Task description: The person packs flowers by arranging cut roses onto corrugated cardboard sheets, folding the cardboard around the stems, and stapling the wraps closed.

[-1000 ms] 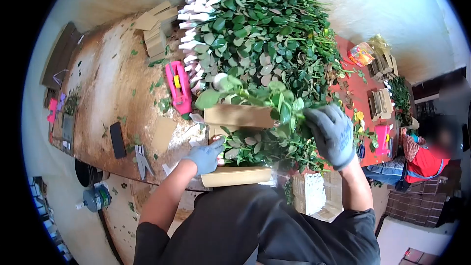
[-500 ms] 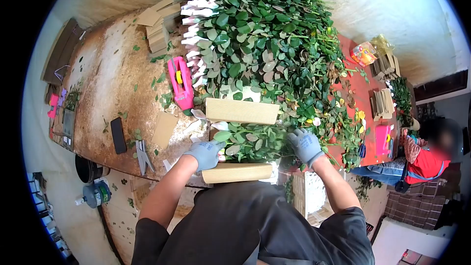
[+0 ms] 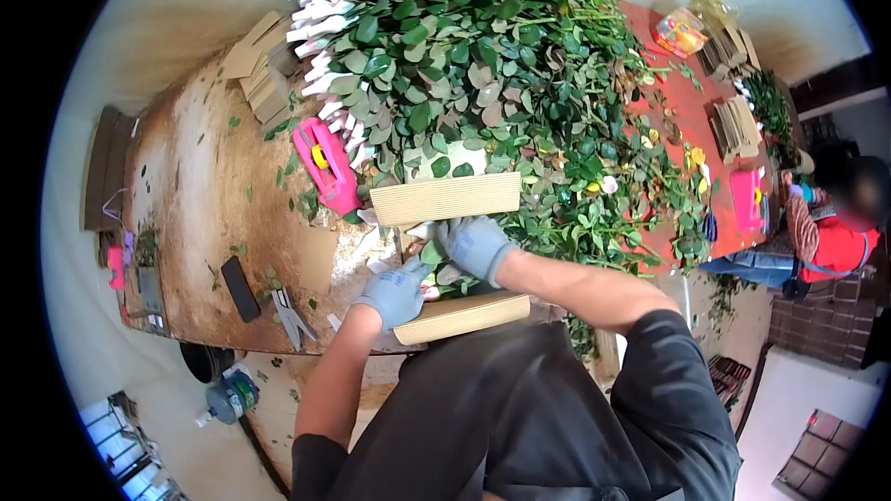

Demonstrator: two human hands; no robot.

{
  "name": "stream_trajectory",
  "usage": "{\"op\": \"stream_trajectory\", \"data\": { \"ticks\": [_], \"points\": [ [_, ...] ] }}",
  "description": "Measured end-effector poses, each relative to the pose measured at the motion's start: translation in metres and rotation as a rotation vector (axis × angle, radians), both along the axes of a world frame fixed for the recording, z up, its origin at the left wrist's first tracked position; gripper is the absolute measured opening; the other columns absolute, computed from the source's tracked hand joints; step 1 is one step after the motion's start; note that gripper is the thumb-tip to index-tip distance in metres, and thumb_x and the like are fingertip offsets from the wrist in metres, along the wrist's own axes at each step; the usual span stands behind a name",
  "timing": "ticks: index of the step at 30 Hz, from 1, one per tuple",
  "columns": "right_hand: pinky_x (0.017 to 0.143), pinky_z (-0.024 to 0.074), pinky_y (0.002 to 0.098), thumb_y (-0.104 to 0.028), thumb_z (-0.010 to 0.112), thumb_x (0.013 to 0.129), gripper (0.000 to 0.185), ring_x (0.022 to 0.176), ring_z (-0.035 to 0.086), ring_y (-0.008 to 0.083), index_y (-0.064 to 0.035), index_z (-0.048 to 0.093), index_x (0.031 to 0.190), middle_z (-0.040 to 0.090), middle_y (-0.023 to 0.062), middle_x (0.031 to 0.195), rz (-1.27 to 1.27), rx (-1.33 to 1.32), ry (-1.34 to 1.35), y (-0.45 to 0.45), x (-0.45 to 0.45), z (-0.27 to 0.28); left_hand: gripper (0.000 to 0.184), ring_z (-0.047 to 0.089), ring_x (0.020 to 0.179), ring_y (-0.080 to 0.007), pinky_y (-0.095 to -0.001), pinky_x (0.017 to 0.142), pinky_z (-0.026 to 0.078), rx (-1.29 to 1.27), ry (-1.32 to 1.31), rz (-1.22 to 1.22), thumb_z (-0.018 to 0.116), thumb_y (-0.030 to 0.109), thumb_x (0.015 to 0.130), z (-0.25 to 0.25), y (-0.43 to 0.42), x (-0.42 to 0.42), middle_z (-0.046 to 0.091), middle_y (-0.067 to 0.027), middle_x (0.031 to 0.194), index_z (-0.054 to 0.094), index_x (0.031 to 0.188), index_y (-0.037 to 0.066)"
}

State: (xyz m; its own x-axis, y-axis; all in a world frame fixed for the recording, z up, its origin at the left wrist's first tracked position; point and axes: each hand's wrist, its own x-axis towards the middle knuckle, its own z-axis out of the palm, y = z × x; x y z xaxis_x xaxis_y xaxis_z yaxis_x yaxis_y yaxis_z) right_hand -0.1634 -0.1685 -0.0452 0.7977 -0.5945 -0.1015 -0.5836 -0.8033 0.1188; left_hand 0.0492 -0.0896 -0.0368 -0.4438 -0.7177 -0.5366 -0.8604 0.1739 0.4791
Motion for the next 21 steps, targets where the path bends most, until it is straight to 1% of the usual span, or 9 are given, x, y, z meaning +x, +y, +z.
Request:
{"op": "stream_trajectory", "data": {
  "ticks": [3,5,8,9,12,17,18,20,21],
  "points": [
    [0.058,0.0547,0.0366,-0.024,0.060,0.094,0.033,0.076,0.071,0.0267,-0.0012,0.061,0.117,0.068,0.0156,0.097,0.023,0.017,-0.017,-0.005,0.004,-0.016,0.045,0.068,0.109,-0.0394,-0.0493,0.094,0.053,-0.115,0.091,0.031,0.057,0.020,0.096,0.000,0.002,-0.001,0.062,-0.0188,0.135,0.056,0.139,0.007],
    [0.058,0.0550,0.0371,-0.025,0.060,0.094,0.034,0.075,0.071,0.0268,-0.0010,0.061,0.118,0.067,0.0159,0.097,0.033,0.031,-0.028,-0.003,0.003,-0.013,0.049,0.061,0.121,-0.0390,-0.0469,0.102,0.048,0.006,0.044,0.046,0.057,0.027,0.099,0.011,-0.001,-0.003,0.060,-0.0222,0.137,0.055,0.142,0.004],
    [0.056,0.0545,0.0391,-0.023,0.060,0.093,0.029,0.074,0.071,0.0271,-0.0020,0.063,0.114,0.068,0.0162,0.095,0.059,0.066,-0.122,-0.003,0.005,-0.001,0.050,0.061,0.120,-0.0391,-0.0474,0.100,0.048,0.179,-0.069,0.006,0.058,0.028,0.099,0.017,-0.011,-0.007,0.059,-0.0232,0.136,0.054,0.142,0.004],
    [0.054,0.0536,0.0406,-0.020,0.060,0.092,0.025,0.074,0.070,0.0273,-0.0032,0.065,0.110,0.068,0.0160,0.093,0.062,0.086,-0.209,-0.003,0.006,0.000,0.050,0.061,0.120,-0.0391,-0.0474,0.100,0.048,0.183,-0.066,0.015,0.058,0.028,0.099,0.014,-0.008,-0.006,0.059,-0.0232,0.136,0.054,0.142,0.004],
    [0.056,0.0555,0.0414,-0.020,0.059,0.093,0.026,0.075,0.071,0.0281,-0.0022,0.063,0.112,0.068,0.0167,0.094,0.097,0.112,-0.215,-0.010,0.005,-0.019,0.049,0.063,0.115,-0.0392,-0.0483,0.098,0.049,0.081,-0.008,0.035,0.059,0.029,0.099,0.006,-0.002,-0.002,0.061,-0.0221,0.131,0.055,0.141,0.005],
    [0.056,0.0565,0.0416,-0.015,0.058,0.092,0.027,0.077,0.072,0.0298,-0.0010,0.061,0.115,0.069,0.0183,0.095,0.111,0.031,-0.119,-0.011,0.000,-0.038,0.039,0.065,0.110,-0.0374,-0.0479,0.097,0.050,-0.229,0.165,0.091,0.059,0.024,0.098,0.003,-0.003,0.005,0.066,-0.0163,0.123,0.062,0.132,0.006],
    [0.057,0.0565,0.0419,-0.014,0.058,0.092,0.027,0.077,0.072,0.0301,-0.0006,0.061,0.115,0.069,0.0186,0.095,0.095,0.051,-0.122,-0.011,0.001,-0.039,0.039,0.065,0.110,-0.0374,-0.0479,0.097,0.050,-0.224,0.169,0.091,0.059,0.024,0.098,0.002,-0.006,0.005,0.066,-0.0163,0.123,0.062,0.132,0.006],
    [0.057,0.0565,0.0421,-0.013,0.058,0.092,0.027,0.077,0.072,0.0305,-0.0003,0.061,0.115,0.069,0.0189,0.095,0.076,0.074,-0.121,-0.011,0.000,-0.041,0.038,0.065,0.110,-0.0357,-0.0468,0.095,0.051,-0.420,0.104,0.268,0.059,0.021,0.096,0.000,-0.015,0.006,0.065,-0.0159,0.125,0.064,0.129,0.005],
    [0.057,0.0565,0.0428,-0.013,0.058,0.091,0.028,0.077,0.072,0.0311,0.0001,0.061,0.116,0.069,0.0193,0.096,0.097,0.037,-0.131,-0.011,0.000,-0.043,0.034,0.067,0.088,-0.0353,-0.0476,0.083,0.054,-0.724,0.057,0.192,0.062,0.016,0.090,-0.010,-0.022,0.008,0.066,-0.0128,0.115,0.063,0.123,0.008]
  ]
}}
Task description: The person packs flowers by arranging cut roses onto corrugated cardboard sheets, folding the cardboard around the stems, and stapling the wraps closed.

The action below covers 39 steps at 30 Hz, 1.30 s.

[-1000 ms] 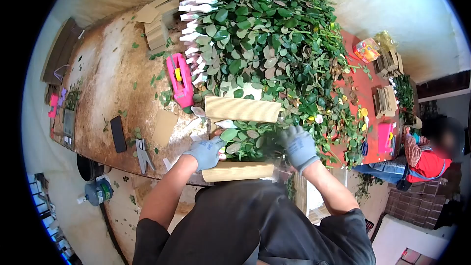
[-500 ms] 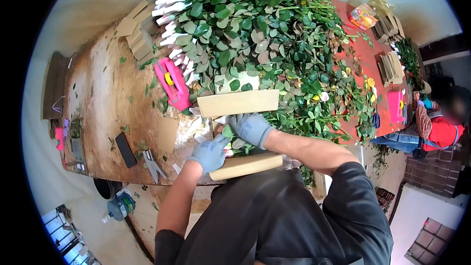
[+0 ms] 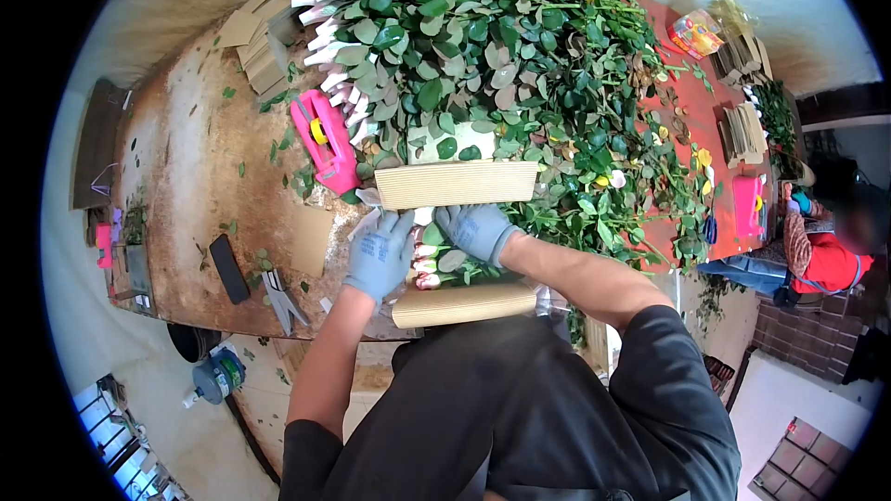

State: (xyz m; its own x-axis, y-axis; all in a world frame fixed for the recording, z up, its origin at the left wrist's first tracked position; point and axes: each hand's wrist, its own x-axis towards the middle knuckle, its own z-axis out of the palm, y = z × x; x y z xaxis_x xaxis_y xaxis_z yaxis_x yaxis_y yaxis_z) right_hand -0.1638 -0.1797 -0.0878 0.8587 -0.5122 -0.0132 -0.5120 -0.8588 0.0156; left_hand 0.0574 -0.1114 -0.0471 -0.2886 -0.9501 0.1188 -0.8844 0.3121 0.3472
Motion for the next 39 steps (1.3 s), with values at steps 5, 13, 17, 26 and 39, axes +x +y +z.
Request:
{"op": "stream_trajectory", "data": {
  "ticks": [5,13,17,26,39],
  "points": [
    [0.059,0.0565,0.0447,-0.014,0.057,0.091,0.030,0.077,0.071,0.0329,0.0004,0.060,0.118,0.068,0.0213,0.100,0.035,-0.022,-0.014,-0.003,0.000,0.002,0.029,0.068,0.087,-0.0298,-0.0442,0.077,0.053,-0.003,-0.261,0.005,0.064,0.013,0.083,-0.034,-0.011,0.002,0.066,-0.0147,0.107,0.064,0.112,0.009],
    [0.066,0.0574,0.0465,-0.015,0.057,0.092,0.033,0.088,0.070,0.0353,0.0002,0.059,0.122,0.067,0.0211,0.107,0.009,-0.028,-0.078,-0.003,0.001,-0.002,0.019,0.068,0.085,-0.0266,-0.0427,0.073,0.050,0.044,-0.440,-0.068,0.062,0.014,0.083,-0.032,-0.011,0.008,0.067,-0.0091,0.097,0.065,0.102,0.012],
    [0.070,0.0576,0.0476,-0.014,0.057,0.092,0.036,0.090,0.070,0.0355,0.0007,0.059,0.125,0.067,0.0215,0.109,0.051,-0.128,-0.093,-0.005,-0.001,-0.001,0.016,0.068,0.086,-0.0263,-0.0426,0.075,0.050,0.109,-0.413,-0.021,0.061,0.015,0.085,-0.019,-0.009,0.021,0.067,-0.0081,0.091,0.068,0.099,0.013],
    [0.074,0.0572,0.0491,-0.014,0.055,0.093,0.041,0.093,0.069,0.0360,0.0016,0.057,0.131,0.065,0.0240,0.114,0.096,-0.159,-0.033,-0.009,0.001,0.000,0.024,0.070,0.093,-0.0296,-0.0460,0.077,0.055,0.399,-0.516,0.121,0.058,0.023,0.095,0.020,0.014,0.041,0.069,-0.0103,0.106,0.069,0.113,0.011],
    [0.072,0.0562,0.0529,-0.016,0.053,0.095,0.049,0.093,0.070,0.0369,-0.0015,0.052,0.142,0.064,0.0247,0.121,0.028,-0.014,0.092,-0.001,0.007,0.012,0.047,0.069,0.103,-0.0354,-0.0489,0.088,0.055,0.618,0.012,-0.194,0.059,0.022,0.093,0.005,0.021,-0.007,0.057,-0.0127,0.141,0.056,0.137,0.008]
  ]
}}
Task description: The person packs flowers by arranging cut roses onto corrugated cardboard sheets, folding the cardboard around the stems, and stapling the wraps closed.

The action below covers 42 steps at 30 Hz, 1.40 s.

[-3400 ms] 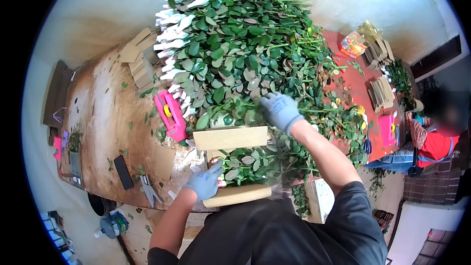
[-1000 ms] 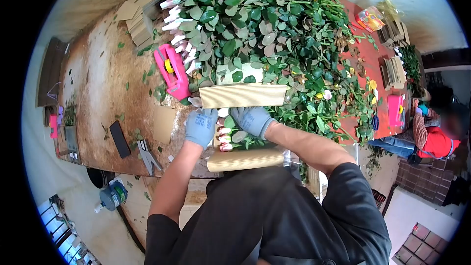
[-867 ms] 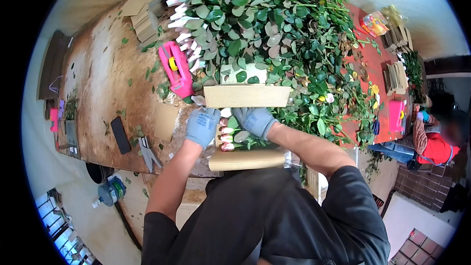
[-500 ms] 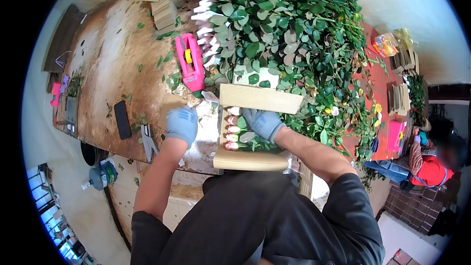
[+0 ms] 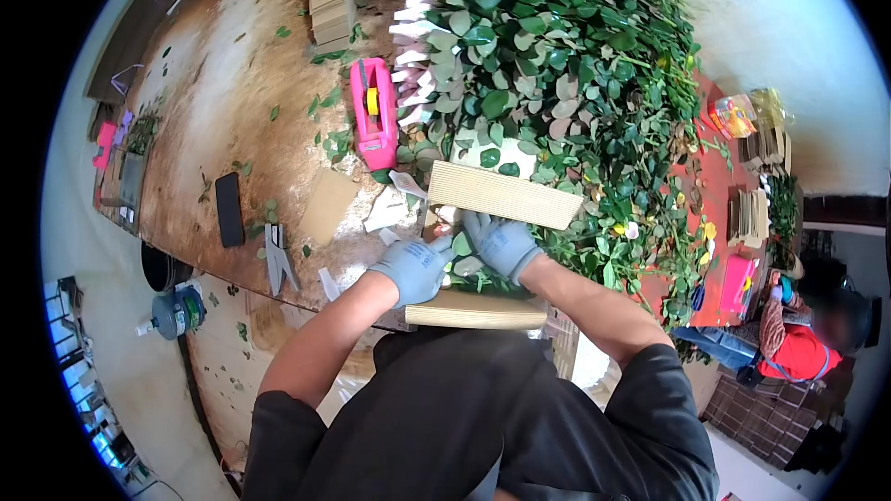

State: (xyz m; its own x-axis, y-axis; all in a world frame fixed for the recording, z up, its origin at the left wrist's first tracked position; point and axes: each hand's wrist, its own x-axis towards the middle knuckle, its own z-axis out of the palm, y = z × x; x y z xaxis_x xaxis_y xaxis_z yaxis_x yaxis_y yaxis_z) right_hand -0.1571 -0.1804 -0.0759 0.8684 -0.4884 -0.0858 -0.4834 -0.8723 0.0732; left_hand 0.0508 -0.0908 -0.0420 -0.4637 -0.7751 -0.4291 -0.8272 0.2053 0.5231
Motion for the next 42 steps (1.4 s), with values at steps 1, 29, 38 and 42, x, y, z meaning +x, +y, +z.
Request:
{"op": "stream_trajectory", "data": {
  "ticks": [1,29,38,42],
  "points": [
    [0.073,0.0565,0.0526,-0.016,0.053,0.095,0.050,0.094,0.070,0.0370,-0.0012,0.052,0.142,0.064,0.0248,0.121,-0.032,0.004,0.012,0.002,0.000,0.005,0.048,0.069,0.103,-0.0348,-0.0489,0.086,0.056,0.016,-0.019,-0.019,0.058,0.021,0.093,0.000,0.000,0.000,0.057,-0.0127,0.141,0.055,0.139,0.008],
    [0.073,0.0556,0.0429,-0.009,0.071,0.074,0.052,0.093,0.068,0.0342,-0.0058,0.056,0.124,0.066,0.0138,0.108,-0.269,0.293,-0.361,0.020,-0.052,0.070,0.055,0.069,0.109,-0.0342,-0.0474,0.091,0.054,0.003,-0.057,-0.027,0.063,0.032,0.096,0.011,0.001,-0.003,0.048,-0.0119,0.154,0.052,0.143,0.007],
    [0.064,0.0560,0.0498,-0.017,0.053,0.095,0.042,0.084,0.072,0.0366,-0.0040,0.054,0.134,0.067,0.0215,0.106,-0.065,0.001,0.003,0.001,-0.007,-0.004,0.053,0.069,0.110,-0.0320,-0.0459,0.092,0.053,0.038,-0.067,-0.004,0.060,0.032,0.097,0.007,0.002,-0.004,0.056,-0.0118,0.147,0.054,0.144,0.008],
    [0.068,0.0553,0.0508,-0.016,0.052,0.095,0.045,0.085,0.071,0.0384,-0.0025,0.052,0.138,0.067,0.0243,0.106,0.052,-0.117,-0.052,-0.004,-0.009,-0.015,0.054,0.070,0.105,-0.0322,-0.0457,0.089,0.054,0.010,-0.066,0.011,0.061,0.033,0.096,0.002,0.006,-0.004,0.057,-0.0109,0.145,0.054,0.144,0.008]
  ]
}}
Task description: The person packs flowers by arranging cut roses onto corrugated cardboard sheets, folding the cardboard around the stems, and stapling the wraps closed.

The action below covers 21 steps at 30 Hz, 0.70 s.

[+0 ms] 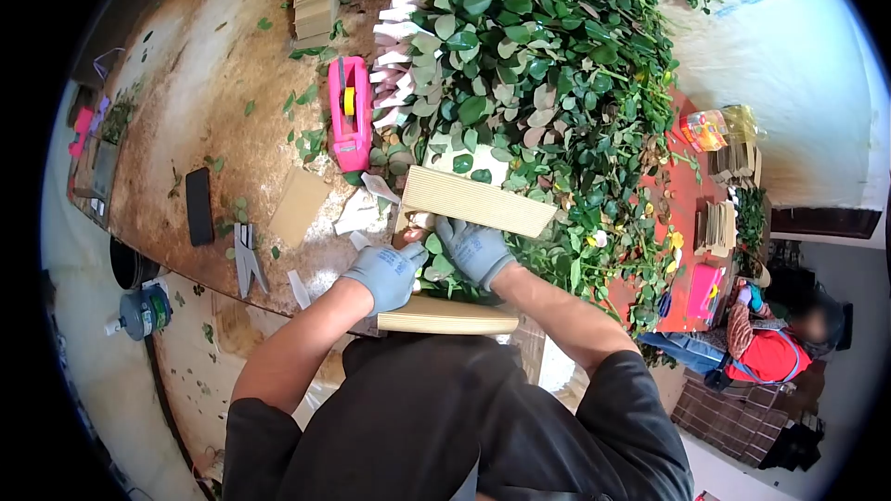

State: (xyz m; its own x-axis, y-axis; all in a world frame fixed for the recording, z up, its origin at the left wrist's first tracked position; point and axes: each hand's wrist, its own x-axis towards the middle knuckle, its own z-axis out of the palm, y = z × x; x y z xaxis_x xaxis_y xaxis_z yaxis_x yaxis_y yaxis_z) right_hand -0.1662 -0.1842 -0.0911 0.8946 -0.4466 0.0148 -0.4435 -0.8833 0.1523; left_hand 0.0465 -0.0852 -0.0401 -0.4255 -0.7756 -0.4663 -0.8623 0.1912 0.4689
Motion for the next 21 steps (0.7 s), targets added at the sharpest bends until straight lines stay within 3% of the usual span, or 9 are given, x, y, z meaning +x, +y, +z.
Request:
{"op": "stream_trajectory", "data": {
  "ticks": [5,8,12,14,16,18,19,21],
  "points": [
    [0.067,0.0551,0.0504,-0.014,0.053,0.094,0.046,0.084,0.070,0.0372,-0.0024,0.051,0.139,0.067,0.0238,0.105,0.020,0.037,0.068,0.000,0.001,0.005,0.054,0.072,0.098,-0.0320,-0.0461,0.084,0.055,-0.059,0.012,0.010,0.062,0.029,0.093,-0.003,0.002,0.001,0.058,-0.0105,0.143,0.055,0.143,0.008],
    [0.065,0.0555,0.0493,-0.015,0.054,0.094,0.045,0.083,0.071,0.0356,-0.0045,0.052,0.139,0.067,0.0230,0.106,-0.051,0.201,0.132,0.001,0.005,0.007,0.051,0.072,0.096,-0.0324,-0.0461,0.084,0.055,-0.075,-0.010,0.009,0.061,0.026,0.093,0.006,0.000,-0.001,0.059,-0.0108,0.142,0.057,0.140,0.008],
    [0.064,0.0564,0.0479,-0.018,0.055,0.095,0.043,0.083,0.072,0.0347,-0.0091,0.054,0.137,0.063,0.0199,0.117,-0.169,0.295,0.031,0.010,0.003,0.006,0.047,0.071,0.094,-0.0342,-0.0475,0.084,0.055,-0.092,-0.010,-0.092,0.061,0.026,0.093,0.012,-0.007,0.001,0.059,-0.0111,0.142,0.059,0.136,0.007],
    [0.066,0.0569,0.0465,-0.021,0.059,0.093,0.045,0.087,0.072,0.0340,-0.0104,0.055,0.137,0.060,0.0173,0.125,-0.244,0.347,-0.018,0.016,0.000,0.024,0.045,0.071,0.093,-0.0334,-0.0482,0.084,0.056,-0.153,0.012,-0.022,0.061,0.024,0.091,0.016,-0.012,0.000,0.057,-0.0106,0.145,0.061,0.132,0.006],
    [0.068,0.0567,0.0458,-0.020,0.061,0.091,0.043,0.089,0.071,0.0324,-0.0102,0.058,0.133,0.061,0.0166,0.120,-0.244,0.457,-0.128,0.020,-0.008,0.041,0.046,0.069,0.098,-0.0364,-0.0497,0.086,0.055,-0.299,0.078,-0.096,0.062,0.025,0.091,0.004,-0.015,0.002,0.056,-0.0124,0.146,0.059,0.133,0.006],
    [0.070,0.0556,0.0452,-0.018,0.064,0.087,0.030,0.087,0.068,0.0313,-0.0107,0.063,0.115,0.061,0.0142,0.108,-0.263,0.439,-0.228,0.025,-0.022,0.062,0.049,0.066,0.104,-0.0396,-0.0499,0.089,0.054,-0.368,0.102,-0.035,0.062,0.025,0.090,0.006,-0.022,-0.001,0.055,-0.0145,0.145,0.057,0.135,0.006],
    [0.070,0.0554,0.0453,-0.018,0.063,0.087,0.026,0.087,0.068,0.0315,-0.0106,0.064,0.112,0.062,0.0141,0.106,-0.324,0.453,-0.216,0.027,-0.031,0.071,0.047,0.064,0.109,-0.0385,-0.0478,0.094,0.052,-0.185,0.029,-0.036,0.062,0.023,0.089,0.014,-0.029,-0.004,0.057,-0.0175,0.142,0.060,0.132,0.004],
    [0.074,0.0533,0.0437,-0.018,0.060,0.089,0.018,0.091,0.066,0.0302,-0.0105,0.065,0.104,0.062,0.0121,0.101,-0.477,0.459,-0.214,0.033,-0.049,0.083,0.047,0.064,0.109,-0.0392,-0.0480,0.094,0.052,-0.192,0.012,-0.066,0.062,0.023,0.089,0.019,-0.034,-0.010,0.058,-0.0179,0.140,0.060,0.132,0.005]
  ]
}}
